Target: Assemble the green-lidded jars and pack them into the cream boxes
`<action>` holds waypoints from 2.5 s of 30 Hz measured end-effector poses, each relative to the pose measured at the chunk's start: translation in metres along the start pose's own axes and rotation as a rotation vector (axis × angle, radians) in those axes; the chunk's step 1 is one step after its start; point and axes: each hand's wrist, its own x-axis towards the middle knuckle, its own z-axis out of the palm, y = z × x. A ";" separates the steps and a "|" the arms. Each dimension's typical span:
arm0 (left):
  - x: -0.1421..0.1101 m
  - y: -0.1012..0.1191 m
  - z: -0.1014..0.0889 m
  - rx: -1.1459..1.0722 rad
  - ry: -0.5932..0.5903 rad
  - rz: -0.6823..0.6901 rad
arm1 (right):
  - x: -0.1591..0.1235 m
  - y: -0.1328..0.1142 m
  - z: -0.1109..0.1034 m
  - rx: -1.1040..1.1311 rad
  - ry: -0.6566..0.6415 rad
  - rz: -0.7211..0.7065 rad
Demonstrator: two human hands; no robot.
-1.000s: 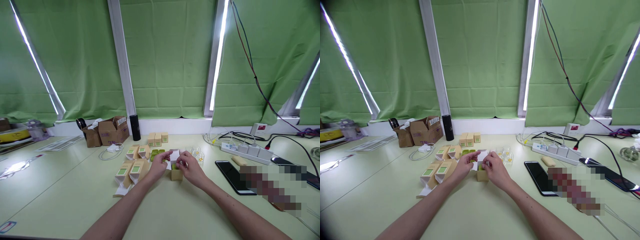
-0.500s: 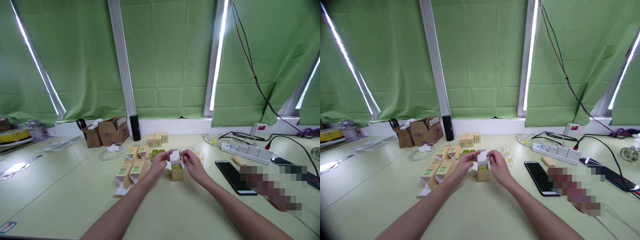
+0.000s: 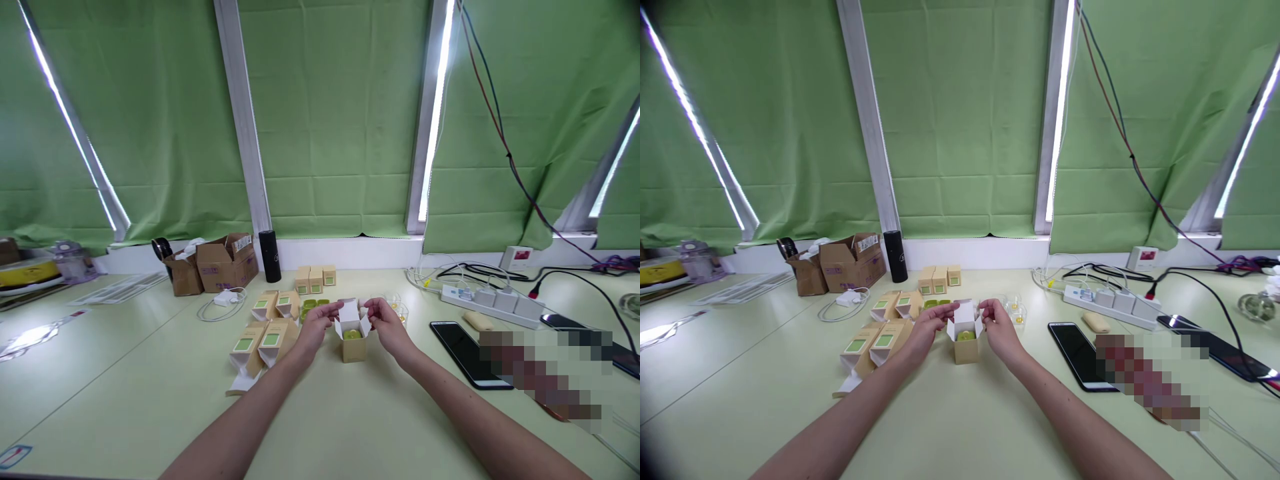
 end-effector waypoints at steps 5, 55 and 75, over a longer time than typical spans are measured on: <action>-0.001 0.002 0.003 -0.008 -0.010 0.000 | 0.000 -0.002 0.000 0.093 -0.030 0.100; -0.020 0.000 0.018 0.215 -0.030 0.125 | -0.017 -0.009 0.015 0.215 -0.115 0.270; -0.021 -0.003 0.022 0.252 -0.008 0.218 | -0.016 -0.008 0.015 0.199 -0.109 0.254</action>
